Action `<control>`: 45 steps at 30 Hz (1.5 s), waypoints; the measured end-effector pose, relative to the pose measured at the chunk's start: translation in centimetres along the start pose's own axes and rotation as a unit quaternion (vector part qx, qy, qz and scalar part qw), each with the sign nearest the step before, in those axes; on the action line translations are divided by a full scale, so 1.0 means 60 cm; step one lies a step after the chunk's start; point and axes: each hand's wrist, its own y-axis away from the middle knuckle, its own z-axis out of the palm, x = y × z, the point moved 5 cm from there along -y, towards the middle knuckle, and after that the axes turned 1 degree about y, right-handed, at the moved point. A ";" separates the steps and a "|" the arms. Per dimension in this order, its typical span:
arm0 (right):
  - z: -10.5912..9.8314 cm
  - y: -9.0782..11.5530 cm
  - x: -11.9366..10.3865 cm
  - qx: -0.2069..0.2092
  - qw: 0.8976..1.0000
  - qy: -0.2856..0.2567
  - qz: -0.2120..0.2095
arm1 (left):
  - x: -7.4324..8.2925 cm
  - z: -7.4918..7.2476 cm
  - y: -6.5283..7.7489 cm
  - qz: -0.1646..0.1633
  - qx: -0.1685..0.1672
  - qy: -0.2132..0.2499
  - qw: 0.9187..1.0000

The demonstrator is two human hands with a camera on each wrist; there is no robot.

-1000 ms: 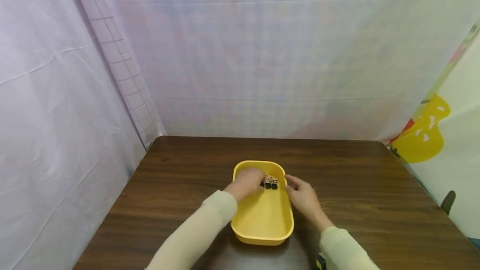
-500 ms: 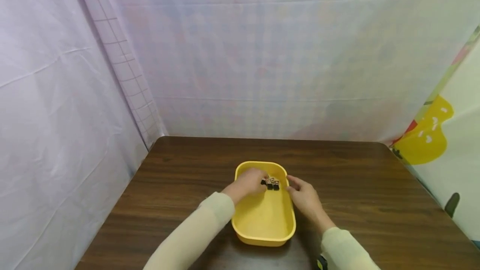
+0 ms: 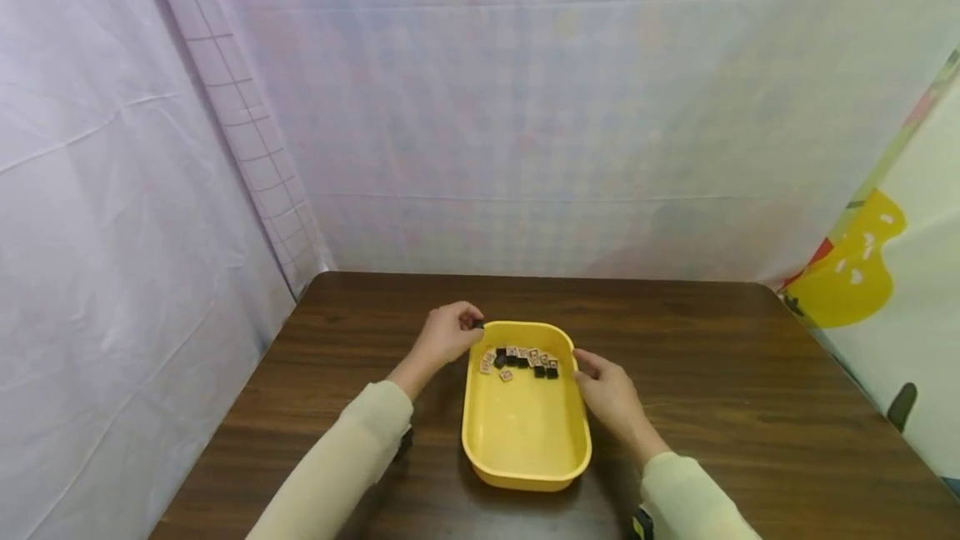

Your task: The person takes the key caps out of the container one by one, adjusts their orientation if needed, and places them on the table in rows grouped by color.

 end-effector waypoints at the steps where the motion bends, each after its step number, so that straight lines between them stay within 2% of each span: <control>1: 0.001 -0.001 -0.001 -0.001 1.000 -0.001 -0.002 | -0.011 -0.010 0.001 -0.008 0.014 0.009 1.000; 4: 0.001 -0.002 0.000 0.000 1.000 0.001 0.000 | -0.041 -0.033 0.007 -0.024 0.036 0.014 0.999; 8: -0.001 -0.004 0.000 0.002 1.000 0.004 0.000 | -0.074 -0.044 0.017 -0.046 0.030 0.007 0.998; 11: -0.003 -0.004 0.000 0.003 1.000 0.008 0.000 | -0.091 -0.044 0.024 -0.059 0.021 0.004 0.998; 17: -0.007 -0.001 0.004 -0.001 1.000 0.017 0.009 | -0.117 -0.034 0.029 -0.060 -0.006 -0.017 0.998; 25: -0.011 -0.002 0.002 0.002 0.999 0.033 0.012 | -0.135 -0.027 0.031 -0.060 -0.017 -0.033 0.997; 31: -0.011 -0.001 0.003 0.002 0.999 0.034 0.011 | -0.138 -0.024 0.034 -0.059 -0.035 -0.049 0.996; 45: -0.007 -0.004 0.012 0.008 1.000 0.023 0.018 | -0.143 -0.027 0.036 -0.056 -0.027 -0.047 0.997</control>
